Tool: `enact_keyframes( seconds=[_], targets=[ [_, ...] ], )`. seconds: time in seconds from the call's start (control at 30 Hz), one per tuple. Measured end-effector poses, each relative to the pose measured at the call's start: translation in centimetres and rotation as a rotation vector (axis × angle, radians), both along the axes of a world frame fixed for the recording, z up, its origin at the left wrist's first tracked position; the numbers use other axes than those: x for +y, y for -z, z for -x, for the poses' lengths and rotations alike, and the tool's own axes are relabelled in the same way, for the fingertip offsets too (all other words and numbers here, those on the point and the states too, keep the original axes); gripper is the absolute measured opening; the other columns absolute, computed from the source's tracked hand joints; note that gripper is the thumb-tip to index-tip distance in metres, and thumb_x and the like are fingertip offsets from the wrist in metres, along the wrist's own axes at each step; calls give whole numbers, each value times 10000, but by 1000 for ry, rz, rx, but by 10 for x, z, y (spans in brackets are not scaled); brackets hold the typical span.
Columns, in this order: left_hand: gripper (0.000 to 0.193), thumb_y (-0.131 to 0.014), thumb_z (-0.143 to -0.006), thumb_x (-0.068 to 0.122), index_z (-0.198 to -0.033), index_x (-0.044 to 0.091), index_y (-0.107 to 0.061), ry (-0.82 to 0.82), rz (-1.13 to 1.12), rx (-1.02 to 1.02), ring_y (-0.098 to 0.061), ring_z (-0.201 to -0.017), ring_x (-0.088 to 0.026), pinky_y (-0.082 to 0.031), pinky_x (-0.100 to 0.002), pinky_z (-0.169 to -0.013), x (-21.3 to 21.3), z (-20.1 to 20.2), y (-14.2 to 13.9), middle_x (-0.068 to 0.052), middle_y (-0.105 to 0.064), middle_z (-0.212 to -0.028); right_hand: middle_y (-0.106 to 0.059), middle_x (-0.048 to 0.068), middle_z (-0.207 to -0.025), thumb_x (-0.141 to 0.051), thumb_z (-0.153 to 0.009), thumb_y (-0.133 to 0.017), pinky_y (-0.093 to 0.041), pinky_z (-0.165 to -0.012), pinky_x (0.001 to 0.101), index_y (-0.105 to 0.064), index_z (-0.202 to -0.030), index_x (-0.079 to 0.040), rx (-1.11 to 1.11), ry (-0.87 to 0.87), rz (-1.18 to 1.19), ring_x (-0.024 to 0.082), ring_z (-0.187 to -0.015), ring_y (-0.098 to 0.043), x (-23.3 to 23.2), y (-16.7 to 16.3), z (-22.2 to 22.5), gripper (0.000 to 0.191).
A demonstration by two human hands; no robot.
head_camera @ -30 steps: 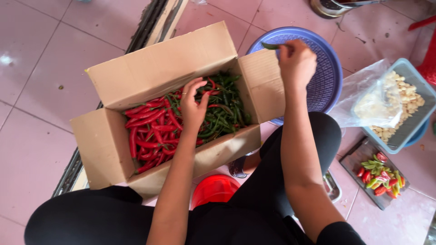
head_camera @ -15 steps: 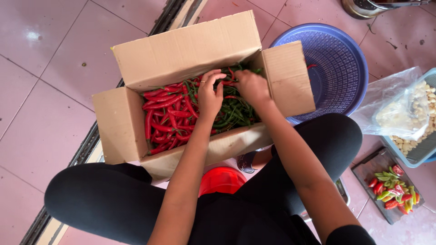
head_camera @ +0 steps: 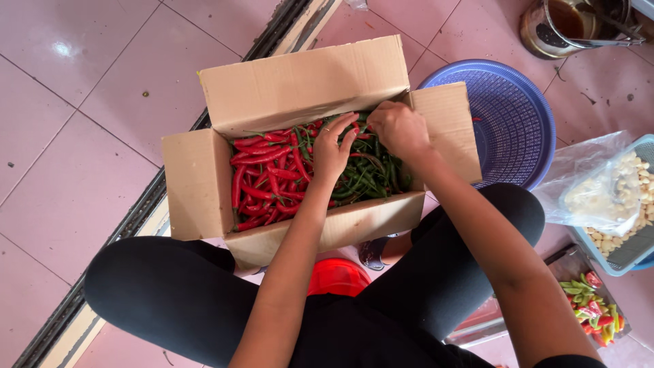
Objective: The person sits on the floor and sorts red and green chilies from a cardboard box into a blue colander. They pick up chilies one by one, remove the stems, and place them into the colander.
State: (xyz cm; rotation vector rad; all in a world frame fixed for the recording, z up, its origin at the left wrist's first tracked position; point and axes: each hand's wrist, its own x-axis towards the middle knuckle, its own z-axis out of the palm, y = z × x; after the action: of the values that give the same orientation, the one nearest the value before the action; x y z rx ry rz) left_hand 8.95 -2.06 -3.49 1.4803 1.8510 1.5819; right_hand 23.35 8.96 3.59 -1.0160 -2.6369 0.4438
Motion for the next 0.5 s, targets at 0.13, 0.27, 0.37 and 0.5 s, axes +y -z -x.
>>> enact_keyframes(
  seconds=[0.13, 0.27, 0.37, 0.5],
  targets=[
    [210, -744, -977, 141, -1182, 96, -746, 37, 196, -443, -785, -941, -197, -616, -306, -823, 3, -1, 5, -86, -792, -1055, -742, 6, -934, -177, -877, -765, -566, -775, 425, -797, -887, -158, 153, -12, -106, 267, -914, -681, -4, -15, -4, 38],
    [234, -786, -918, 85, -1139, 44, -723, 108, -21, -277, -746, -966, -138, -599, -274, -831, -1, 4, 8, -83, -765, -1081, -729, 29, -870, -171, -896, -777, -563, -780, 421, -807, -936, -171, 174, 47, -22, 263, -886, -677, -7, -14, -8, 50],
    [230, -774, -917, 100, -1132, 45, -711, 111, 36, -405, -727, -944, -118, -618, -273, -813, -4, 8, 2, -66, -768, -1068, -723, 39, -901, -178, -898, -769, -559, -776, 424, -795, -1044, -161, 202, -80, -35, 268, -880, -666, -10, -16, -9, 149],
    [228, -788, -925, 139, -1125, 52, -720, 52, 92, -361, -745, -931, -149, -614, -297, -814, -11, 15, -13, -75, -777, -1056, -685, 56, -897, -209, -919, -765, -559, -740, 420, -765, -1044, -156, 194, -128, -96, 278, -901, -682, -21, -18, -6, 136]
  ],
)
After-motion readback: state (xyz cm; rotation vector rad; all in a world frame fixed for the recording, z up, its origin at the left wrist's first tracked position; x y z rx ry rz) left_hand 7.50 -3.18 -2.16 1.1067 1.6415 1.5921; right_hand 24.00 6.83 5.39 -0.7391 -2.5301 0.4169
